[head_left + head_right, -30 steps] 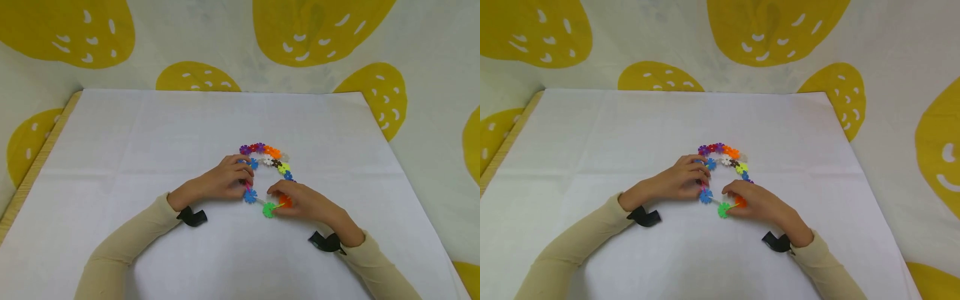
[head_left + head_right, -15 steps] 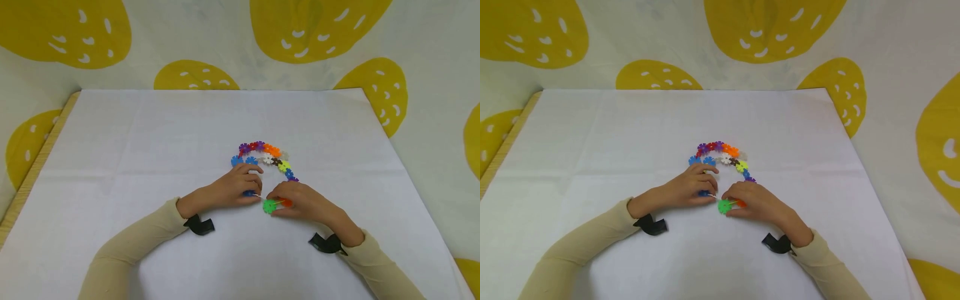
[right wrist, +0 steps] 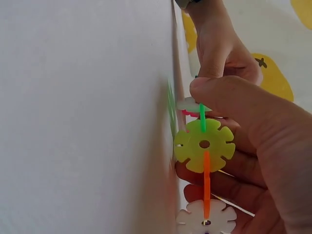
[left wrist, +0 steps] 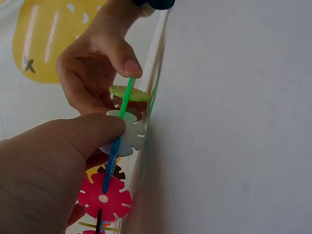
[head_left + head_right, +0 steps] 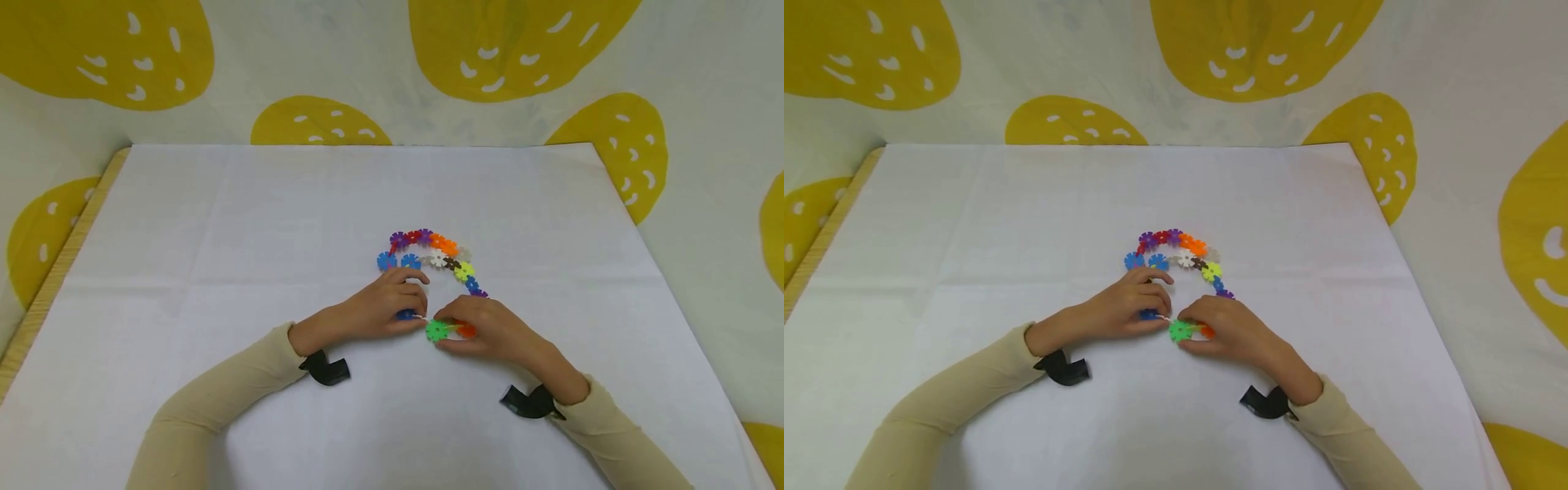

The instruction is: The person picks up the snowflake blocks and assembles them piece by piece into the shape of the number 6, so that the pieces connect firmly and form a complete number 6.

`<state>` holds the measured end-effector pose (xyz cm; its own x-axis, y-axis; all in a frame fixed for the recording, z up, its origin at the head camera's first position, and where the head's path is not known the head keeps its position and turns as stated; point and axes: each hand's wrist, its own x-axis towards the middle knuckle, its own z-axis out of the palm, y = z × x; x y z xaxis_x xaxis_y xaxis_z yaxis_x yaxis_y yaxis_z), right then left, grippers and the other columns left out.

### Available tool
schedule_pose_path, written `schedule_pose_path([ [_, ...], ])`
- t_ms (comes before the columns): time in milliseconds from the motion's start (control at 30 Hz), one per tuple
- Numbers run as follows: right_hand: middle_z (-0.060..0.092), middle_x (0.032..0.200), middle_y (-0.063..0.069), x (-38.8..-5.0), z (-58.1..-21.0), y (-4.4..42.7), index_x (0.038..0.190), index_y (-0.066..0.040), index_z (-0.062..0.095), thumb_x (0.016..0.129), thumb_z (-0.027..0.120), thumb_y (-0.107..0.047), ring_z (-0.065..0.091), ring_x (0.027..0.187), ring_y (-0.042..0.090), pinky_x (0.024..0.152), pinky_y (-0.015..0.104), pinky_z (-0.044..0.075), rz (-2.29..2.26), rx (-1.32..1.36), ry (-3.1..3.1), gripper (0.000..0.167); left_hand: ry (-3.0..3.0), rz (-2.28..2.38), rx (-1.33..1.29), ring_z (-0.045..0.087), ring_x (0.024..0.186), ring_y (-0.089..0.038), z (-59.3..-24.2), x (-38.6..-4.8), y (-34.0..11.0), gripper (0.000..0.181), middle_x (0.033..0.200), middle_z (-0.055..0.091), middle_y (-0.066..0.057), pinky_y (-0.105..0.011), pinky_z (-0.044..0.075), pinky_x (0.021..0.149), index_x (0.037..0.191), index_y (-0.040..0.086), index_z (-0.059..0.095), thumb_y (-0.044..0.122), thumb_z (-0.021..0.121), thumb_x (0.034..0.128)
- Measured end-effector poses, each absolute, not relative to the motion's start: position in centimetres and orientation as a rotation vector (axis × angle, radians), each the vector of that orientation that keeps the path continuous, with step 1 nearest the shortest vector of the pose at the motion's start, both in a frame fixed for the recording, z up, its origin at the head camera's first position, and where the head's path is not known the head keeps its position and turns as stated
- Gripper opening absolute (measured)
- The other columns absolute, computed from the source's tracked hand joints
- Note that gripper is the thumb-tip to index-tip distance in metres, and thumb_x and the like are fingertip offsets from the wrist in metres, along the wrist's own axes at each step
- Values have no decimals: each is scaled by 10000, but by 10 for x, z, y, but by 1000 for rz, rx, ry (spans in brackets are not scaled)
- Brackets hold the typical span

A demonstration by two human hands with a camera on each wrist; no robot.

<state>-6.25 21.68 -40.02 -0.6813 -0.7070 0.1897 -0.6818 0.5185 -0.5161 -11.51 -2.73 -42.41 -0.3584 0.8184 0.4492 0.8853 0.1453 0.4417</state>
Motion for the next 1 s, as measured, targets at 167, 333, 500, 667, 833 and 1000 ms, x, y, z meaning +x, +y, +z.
schedule_pose_path([
  [167, 700, 956, -6, -63, -399, 215, 1006, -69, 715, 754, 839, -149, 640, 884, 130, 742, 286, 545, -919, -1265, 2703, 292, -2263, -1027, -1736, 492, 1214, -238, -423, -115, -26, 62, 878, 651, 30, -418, 358, 1042, 840, 125, 686, 148, 717, 888],
  [333, 694, 961, -4, -63, -395, 213, 1005, -67, 708, 770, 828, -158, 632, 888, 130, 750, 281, 541, -899, -1252, 2697, 279, -2274, -1023, -1746, 492, 1206, -239, -421, -116, -25, 53, 880, 645, 22, -416, 363, 1037, 851, 119, 679, 128, 704, 897],
  [500, 681, 1021, -11, -65, -390, 216, 1041, -84, 707, 794, 820, -204, 620, 963, 139, 798, 297, 542, -878, -1178, 2667, 297, -2337, -963, -1724, 477, 1219, -242, -417, -115, -25, 59, 901, 655, 28, -414, 351, 1061, 853, 131, 684, 158, 704, 902],
  [667, 685, 991, 35, -81, -390, 228, 1012, -44, 705, 737, 832, -32, 622, 895, 164, 747, 271, 531, -1154, -1285, 2622, 303, -2366, -956, -1603, 463, 1240, -245, -417, -116, -28, 73, 956, 655, 39, -435, 336, 1080, 856, 162, 696, 221, 736, 873],
  [833, 690, 914, 23, -107, -386, 241, 961, -53, 716, 689, 782, 151, 590, 801, 96, 709, 183, 506, -1374, -1272, 2666, 346, -2377, -1077, -1314, 469, 1160, -254, -417, -118, -32, 84, 982, 648, 2, -404, 371, 1025, 887, 136, 711, 207, 744, 855],
  [1000, 686, 920, 54, -130, -385, 249, 1002, -17, 714, 823, 735, 44, 580, 793, 126, 701, 178, 504, -1306, -936, 2801, 190, -2358, -1056, -1261, 544, 960, -164, -413, -110, -31, 102, 941, 648, 2, -243, 470, 835, 923, 115, 724, 174, 749, 843],
])
